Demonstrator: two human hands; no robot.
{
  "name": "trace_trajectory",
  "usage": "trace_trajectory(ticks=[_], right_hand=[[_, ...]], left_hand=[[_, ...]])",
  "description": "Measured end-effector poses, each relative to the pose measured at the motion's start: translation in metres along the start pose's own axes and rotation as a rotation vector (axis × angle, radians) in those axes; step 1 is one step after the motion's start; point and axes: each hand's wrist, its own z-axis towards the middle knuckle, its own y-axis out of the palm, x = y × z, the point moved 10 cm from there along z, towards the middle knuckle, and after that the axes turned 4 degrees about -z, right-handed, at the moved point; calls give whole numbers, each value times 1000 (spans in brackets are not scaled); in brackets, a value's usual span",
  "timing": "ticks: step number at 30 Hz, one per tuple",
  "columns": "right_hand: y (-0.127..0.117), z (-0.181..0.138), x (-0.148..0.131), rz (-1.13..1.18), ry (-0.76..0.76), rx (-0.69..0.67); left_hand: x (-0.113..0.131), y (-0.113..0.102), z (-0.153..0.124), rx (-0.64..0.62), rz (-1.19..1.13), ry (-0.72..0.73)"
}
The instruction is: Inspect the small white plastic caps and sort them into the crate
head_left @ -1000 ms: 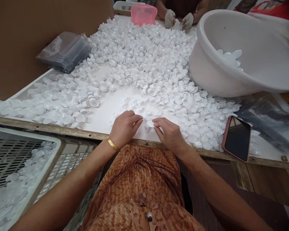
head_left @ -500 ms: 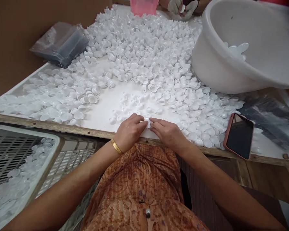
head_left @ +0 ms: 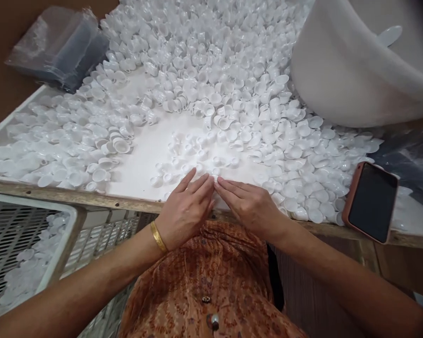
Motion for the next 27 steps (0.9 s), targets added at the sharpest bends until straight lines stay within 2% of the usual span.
trace_trajectory(ticks=[5,8,11,14,15,17,19,21,24,27], right_hand=[[1,2,-4,-28,89,-24],[-4,-8,-11,-32,105,4],[-27,-30,-3,-58,163,126],[-57,-57,30,-111,351,258],[-61,-61,41,-128,396,238],[-59,-60,54,-164,415,116],[-52,-54,58,-216,397,-5],[-47,-49,59,-265,392,-55],[-48,-46,58,-299,400,-1],[-51,-45,56,-267,383,90]], left_hand=[[2,-2,1,43,12,-58],[6,-13,-6,70,16,-71],[7,-28,-13,113,-31,-99],[9,-35,1,150,-116,-115],[14,-31,13,131,-137,-92],[28,-14,43,42,-134,-13],[42,8,70,-65,-78,72],[51,27,86,-153,-26,135],[57,39,87,-190,17,189],[51,33,78,-141,57,154]])
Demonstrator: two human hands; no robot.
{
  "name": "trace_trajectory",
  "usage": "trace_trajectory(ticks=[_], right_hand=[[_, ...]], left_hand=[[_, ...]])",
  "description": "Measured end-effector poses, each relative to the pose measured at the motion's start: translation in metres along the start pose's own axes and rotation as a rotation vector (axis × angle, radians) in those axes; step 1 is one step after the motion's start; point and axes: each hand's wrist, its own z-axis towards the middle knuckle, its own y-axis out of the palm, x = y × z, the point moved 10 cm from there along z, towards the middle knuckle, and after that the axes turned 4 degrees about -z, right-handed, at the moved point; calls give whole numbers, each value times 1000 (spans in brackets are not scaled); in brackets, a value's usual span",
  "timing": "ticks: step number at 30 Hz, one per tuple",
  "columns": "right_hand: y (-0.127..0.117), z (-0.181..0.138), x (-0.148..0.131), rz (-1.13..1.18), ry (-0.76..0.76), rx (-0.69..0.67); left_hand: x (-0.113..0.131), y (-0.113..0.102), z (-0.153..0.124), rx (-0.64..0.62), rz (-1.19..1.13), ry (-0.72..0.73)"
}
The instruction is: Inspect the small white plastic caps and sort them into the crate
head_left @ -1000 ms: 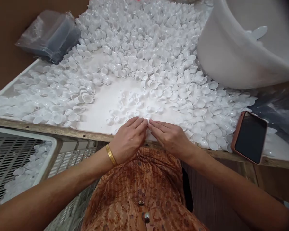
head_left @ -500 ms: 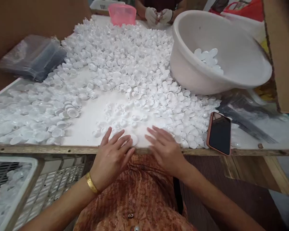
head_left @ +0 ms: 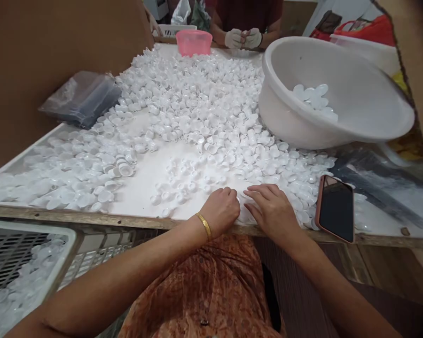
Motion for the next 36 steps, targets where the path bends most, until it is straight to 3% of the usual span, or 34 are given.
trace_trajectory(ticks=[3,6,9,13,18,23,30,33,36], right_hand=[[1,7,-7,141,-9,28],[9,22,-14,409,80,25],[28,40,-23,639,177,-17],[51,57,-27,688,251,-31],[68,62,-21,730,330,-47],[68,61,-19,720,350,-17],[60,61,-22,637,307,42],[50,61,-30,510,233,71],[52,64,-38,396,186,37]], left_hand=[[-28,-13,-11,33,-71,-182],[-80,-25,-34,94,-338,-495],[-122,-22,-58,160,-616,-728],[-138,-8,-68,170,-704,-835],[-128,-12,-62,222,-497,-758],[-108,-22,-56,286,-300,-527],[-70,-16,-54,58,-28,-177],[-63,-11,-60,-9,92,-137],[-63,-11,-63,17,100,-152]])
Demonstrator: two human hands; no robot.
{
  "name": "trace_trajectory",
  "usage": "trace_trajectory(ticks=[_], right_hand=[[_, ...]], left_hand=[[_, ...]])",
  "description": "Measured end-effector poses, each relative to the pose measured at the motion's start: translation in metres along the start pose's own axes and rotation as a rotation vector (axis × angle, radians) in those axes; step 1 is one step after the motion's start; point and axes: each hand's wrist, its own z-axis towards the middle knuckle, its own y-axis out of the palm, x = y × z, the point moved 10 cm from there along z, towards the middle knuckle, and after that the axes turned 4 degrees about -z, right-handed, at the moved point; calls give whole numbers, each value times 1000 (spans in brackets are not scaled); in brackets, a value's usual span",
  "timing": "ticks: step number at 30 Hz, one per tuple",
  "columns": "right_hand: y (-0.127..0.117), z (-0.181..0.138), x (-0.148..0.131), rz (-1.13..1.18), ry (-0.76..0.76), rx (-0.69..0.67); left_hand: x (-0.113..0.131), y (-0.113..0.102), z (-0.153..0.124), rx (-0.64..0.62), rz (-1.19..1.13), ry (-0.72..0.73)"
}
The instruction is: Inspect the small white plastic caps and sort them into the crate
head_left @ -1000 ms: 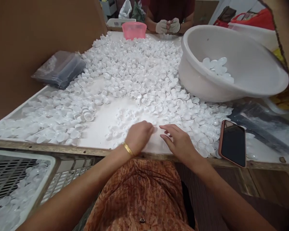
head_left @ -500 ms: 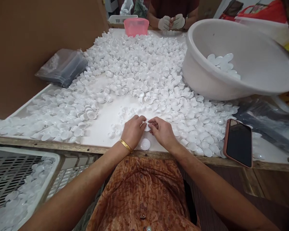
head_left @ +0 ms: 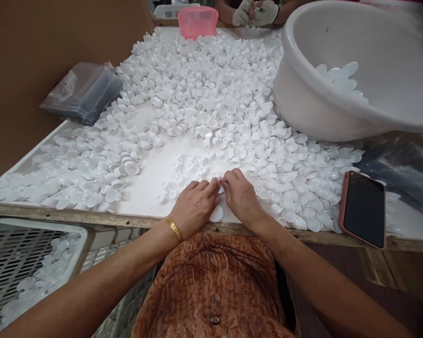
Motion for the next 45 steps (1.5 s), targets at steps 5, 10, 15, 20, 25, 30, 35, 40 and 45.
trace_trajectory(ticks=[5,10,15,20,25,30,35,40,45], right_hand=[[3,0,-5,-88,17,-25],[-26,-26,-5,22,-76,-19],[-81,-48,38,-214,0,112],[-75,-47,44,-552,-31,-80],[-81,-53,49,-611,-10,-58],[-79,-43,36,-363,-81,11],[-54,-6,30,-38,48,-3],[-36,16,44,24,187,18],[-36,13,42,-75,129,113]], left_hand=[[-4,-4,-2,65,-86,-54],[-4,-22,-17,134,-121,-92],[8,-36,4,190,-244,-98],[60,-9,76,58,-203,111],[81,6,90,-10,-102,205],[20,-14,63,12,-288,-112],[-54,-13,62,90,-695,-484],[-58,8,83,33,-665,-520],[-56,7,84,121,-497,-463]])
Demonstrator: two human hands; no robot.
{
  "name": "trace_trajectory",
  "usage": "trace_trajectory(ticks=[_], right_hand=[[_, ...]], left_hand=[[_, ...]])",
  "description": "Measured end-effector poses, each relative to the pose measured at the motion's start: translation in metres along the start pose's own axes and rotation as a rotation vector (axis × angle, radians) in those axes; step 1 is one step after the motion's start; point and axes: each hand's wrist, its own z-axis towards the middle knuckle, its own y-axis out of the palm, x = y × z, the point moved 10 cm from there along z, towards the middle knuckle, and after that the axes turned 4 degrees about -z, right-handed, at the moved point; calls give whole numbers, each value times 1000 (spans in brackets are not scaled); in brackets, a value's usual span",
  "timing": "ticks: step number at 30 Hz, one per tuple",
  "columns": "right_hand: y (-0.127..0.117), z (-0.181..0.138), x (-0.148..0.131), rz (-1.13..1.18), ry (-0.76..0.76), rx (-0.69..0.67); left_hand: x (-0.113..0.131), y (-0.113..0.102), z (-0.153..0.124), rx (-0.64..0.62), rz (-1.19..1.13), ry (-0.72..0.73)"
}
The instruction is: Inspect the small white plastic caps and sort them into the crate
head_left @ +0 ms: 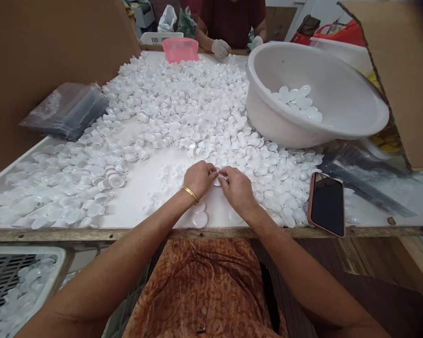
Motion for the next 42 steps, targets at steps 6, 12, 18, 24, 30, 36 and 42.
trace_trajectory(ticks=[6,12,18,24,30,36,42], right_hand=[[-2,-4,-11,-136,-89,45],[4,-10,-23,-354,-202,-43],[14,-24,-26,-349,-292,-112],[-5,-32,-15,-166,-262,-179],[-55,-57,10,-106,-211,-162],[-21,-68,-9,-473,-356,-391],[-29,-54,-1,-410,-245,-309]], left_hand=[[29,-3,-26,22,156,368],[46,12,-46,-121,465,584],[55,20,-48,-94,493,624],[57,10,-61,-69,474,547],[57,-11,-96,3,379,501],[66,-7,-101,14,270,458],[57,1,-116,-4,103,415]])
